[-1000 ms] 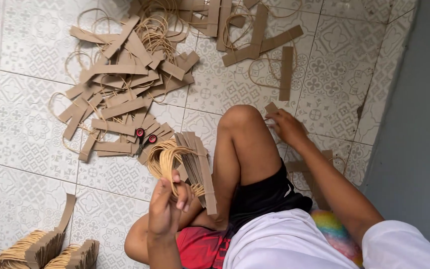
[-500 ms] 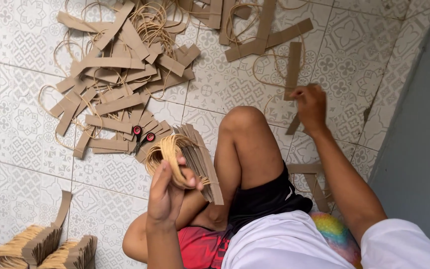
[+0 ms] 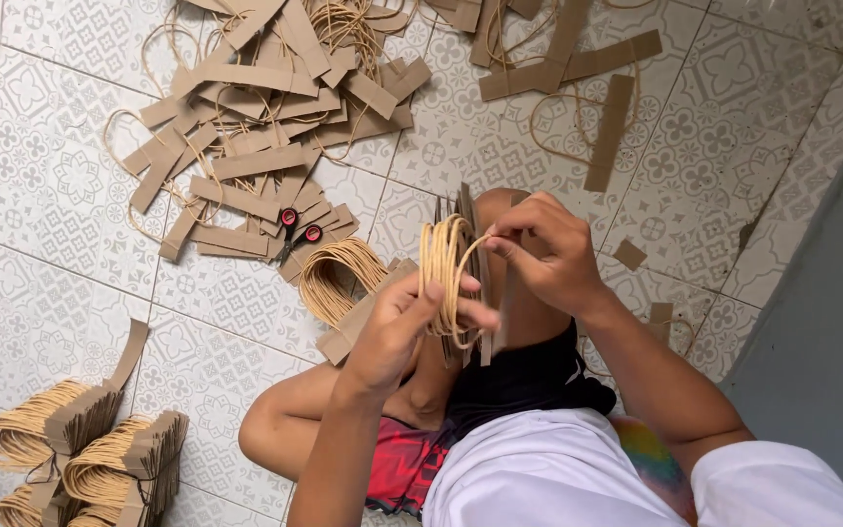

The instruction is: Assembling paper bag handles by inserting them into cardboard base strips.

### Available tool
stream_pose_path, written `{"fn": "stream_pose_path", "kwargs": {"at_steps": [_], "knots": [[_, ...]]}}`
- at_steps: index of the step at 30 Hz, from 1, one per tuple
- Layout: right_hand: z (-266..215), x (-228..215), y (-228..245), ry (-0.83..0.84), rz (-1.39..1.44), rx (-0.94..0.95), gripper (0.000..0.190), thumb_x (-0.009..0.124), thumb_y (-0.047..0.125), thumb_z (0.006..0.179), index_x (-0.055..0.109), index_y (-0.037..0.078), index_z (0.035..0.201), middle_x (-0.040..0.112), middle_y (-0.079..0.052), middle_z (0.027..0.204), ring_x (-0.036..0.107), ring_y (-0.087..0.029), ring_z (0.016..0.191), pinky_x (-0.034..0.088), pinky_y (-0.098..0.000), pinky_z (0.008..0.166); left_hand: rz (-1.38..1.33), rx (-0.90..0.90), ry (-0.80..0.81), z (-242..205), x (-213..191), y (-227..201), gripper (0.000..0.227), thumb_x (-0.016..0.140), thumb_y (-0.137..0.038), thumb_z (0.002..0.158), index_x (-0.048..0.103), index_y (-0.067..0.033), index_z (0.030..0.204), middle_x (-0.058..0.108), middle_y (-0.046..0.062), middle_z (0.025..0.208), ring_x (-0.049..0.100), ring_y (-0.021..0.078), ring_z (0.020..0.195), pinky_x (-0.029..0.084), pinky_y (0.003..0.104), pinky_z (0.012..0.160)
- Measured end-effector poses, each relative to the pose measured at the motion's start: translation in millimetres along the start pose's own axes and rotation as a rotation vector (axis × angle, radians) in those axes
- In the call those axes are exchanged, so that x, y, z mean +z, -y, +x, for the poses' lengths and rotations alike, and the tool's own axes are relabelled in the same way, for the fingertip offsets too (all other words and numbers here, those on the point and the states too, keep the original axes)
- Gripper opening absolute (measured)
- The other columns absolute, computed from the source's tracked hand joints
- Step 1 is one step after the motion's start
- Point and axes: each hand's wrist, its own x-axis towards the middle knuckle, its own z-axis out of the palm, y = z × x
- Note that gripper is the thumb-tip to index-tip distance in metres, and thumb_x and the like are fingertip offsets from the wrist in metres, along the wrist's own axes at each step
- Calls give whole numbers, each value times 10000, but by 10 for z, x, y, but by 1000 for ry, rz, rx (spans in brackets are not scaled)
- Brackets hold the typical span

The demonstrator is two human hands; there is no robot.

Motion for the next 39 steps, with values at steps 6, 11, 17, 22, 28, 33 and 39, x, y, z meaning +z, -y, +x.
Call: {"fn": "stream_pose_path", "kwargs": {"at_steps": [6,11,17,22,28,33,39], "knots": [[66,39,-10,119,-129,-200,573,865,153,821,632,106,1343,598,-162,1363,570,-327,1081,436,-431,957,128,-56,117,-33,-18,18,322,504,-210,1077,615,91,1058,634,194,559,748,313,625,628,378,673],[313,21,161,304,-185,-408,108,792,177,935,726,92,924,721,-31,876,696,-223,816,497,-422,1000,174,-222,318,-88,146,-31,328,489,-238,1096,631,42,1001,613,168,517,737,319,588,625,384,665],[330,-150,-63,365,-182,-383,76,773,170,933,762,116,986,718,-23,769,707,-191,699,577,-395,922,92,-263,300,49,271,-175,565,268,-453,1120,545,37,1074,507,118,442,680,275,475,624,447,652],[185,-191,-237,306,-182,-321,63,791,187,923,768,153,971,730,17,803,694,-158,713,561,-370,924,158,-237,259,162,189,5,420,339,-337,1127,536,12,1002,464,70,429,592,206,392,591,356,570],[328,-233,-515,382,-5,-203,469,760,417,896,717,69,1208,701,-140,1145,662,-337,1103,472,-524,1021,91,-200,145,138,-65,163,371,364,-329,1120,526,-11,1016,411,0,437,471,123,344,549,298,506],[674,-241,-1424,336,95,-19,739,395,665,1027,690,36,1279,675,-179,1236,632,-358,1201,454,-521,1056,-36,-48,90,129,-496,57,316,342,-329,1121,463,-48,1040,374,-33,454,444,109,348,580,349,573],[1099,-46,-2486,121,-358,496,233,677,255,1024,779,50,1064,736,-124,1045,689,-257,911,564,-417,796,-34,-62,-164,51,-596,-304,338,348,-349,1106,462,-90,921,301,-6,479,321,140,405,465,316,576]]}}
